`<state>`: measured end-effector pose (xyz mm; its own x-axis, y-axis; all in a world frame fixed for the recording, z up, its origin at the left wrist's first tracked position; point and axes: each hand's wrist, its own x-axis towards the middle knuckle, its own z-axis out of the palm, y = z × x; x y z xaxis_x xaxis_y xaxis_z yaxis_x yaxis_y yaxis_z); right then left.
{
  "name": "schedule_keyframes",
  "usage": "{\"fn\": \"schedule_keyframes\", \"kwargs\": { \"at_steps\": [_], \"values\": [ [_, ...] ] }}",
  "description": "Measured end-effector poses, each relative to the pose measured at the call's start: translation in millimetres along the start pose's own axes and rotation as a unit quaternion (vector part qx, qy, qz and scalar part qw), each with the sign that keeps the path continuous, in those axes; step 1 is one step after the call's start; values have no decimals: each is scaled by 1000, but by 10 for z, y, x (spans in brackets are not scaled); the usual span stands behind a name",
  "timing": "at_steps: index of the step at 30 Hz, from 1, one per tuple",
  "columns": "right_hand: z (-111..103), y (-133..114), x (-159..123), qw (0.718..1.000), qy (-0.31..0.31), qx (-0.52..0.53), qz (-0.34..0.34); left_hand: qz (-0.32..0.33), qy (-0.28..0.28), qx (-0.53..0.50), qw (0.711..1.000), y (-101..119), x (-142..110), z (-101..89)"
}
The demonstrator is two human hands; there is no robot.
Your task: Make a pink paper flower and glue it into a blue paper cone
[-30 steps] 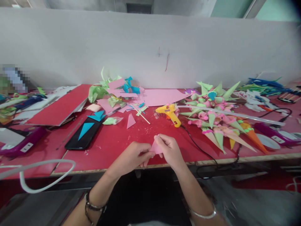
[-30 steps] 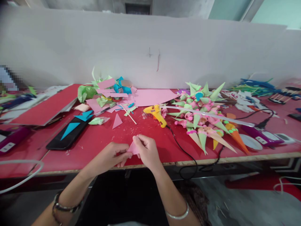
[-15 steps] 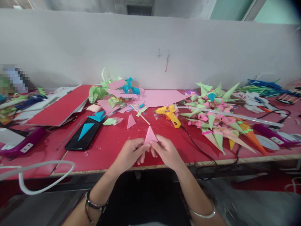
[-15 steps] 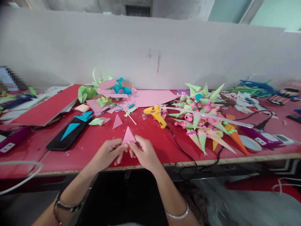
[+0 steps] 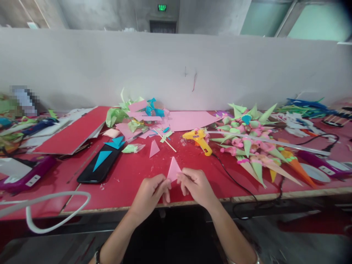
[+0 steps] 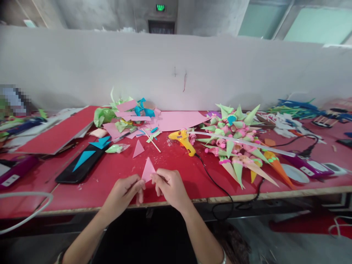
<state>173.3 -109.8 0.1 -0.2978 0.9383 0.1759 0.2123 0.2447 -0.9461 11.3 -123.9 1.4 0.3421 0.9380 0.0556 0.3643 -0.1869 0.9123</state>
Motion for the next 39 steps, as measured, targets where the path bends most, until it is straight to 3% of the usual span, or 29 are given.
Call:
{"fn": "schedule_keyframes", "kwargs": {
  "at_steps": [3,7,10,12,16,19,23,27,32,39],
  "values": [
    [31,7,18,1000,-9,-17,-9,-7,24,23,999,-22,-12,-40],
    [-16,-86,71,995,-92,-48,3,-26,27,-15,999,-86,-17,-103],
    [-118,-269,189,983,-78,-157,-60,-28,37,-74,996,-142,-13,-141],
    [-170,-396,357,961,-42,-261,-88,-22,48,-99,994,-159,-8,-152],
    [-111,-470,910,915,-52,-388,-96,-22,16,-101,995,-138,-3,-145],
    [52,-338,1337,885,-36,-460,-58,-27,-6,-90,996,-117,-1,-131],
    [247,-95,1639,870,-32,-493,-2,-21,33,-89,995,-139,3,-125],
    [300,40,1712,863,-31,-503,37,-22,39,-89,995,-152,10,-124],
    [254,-12,1702,867,-14,-498,17,-9,46,-64,997,-121,14,-122],
    [-19,-313,1249,887,-18,-455,-73,-15,49,-39,998,-112,134,-285]
  ]
}}
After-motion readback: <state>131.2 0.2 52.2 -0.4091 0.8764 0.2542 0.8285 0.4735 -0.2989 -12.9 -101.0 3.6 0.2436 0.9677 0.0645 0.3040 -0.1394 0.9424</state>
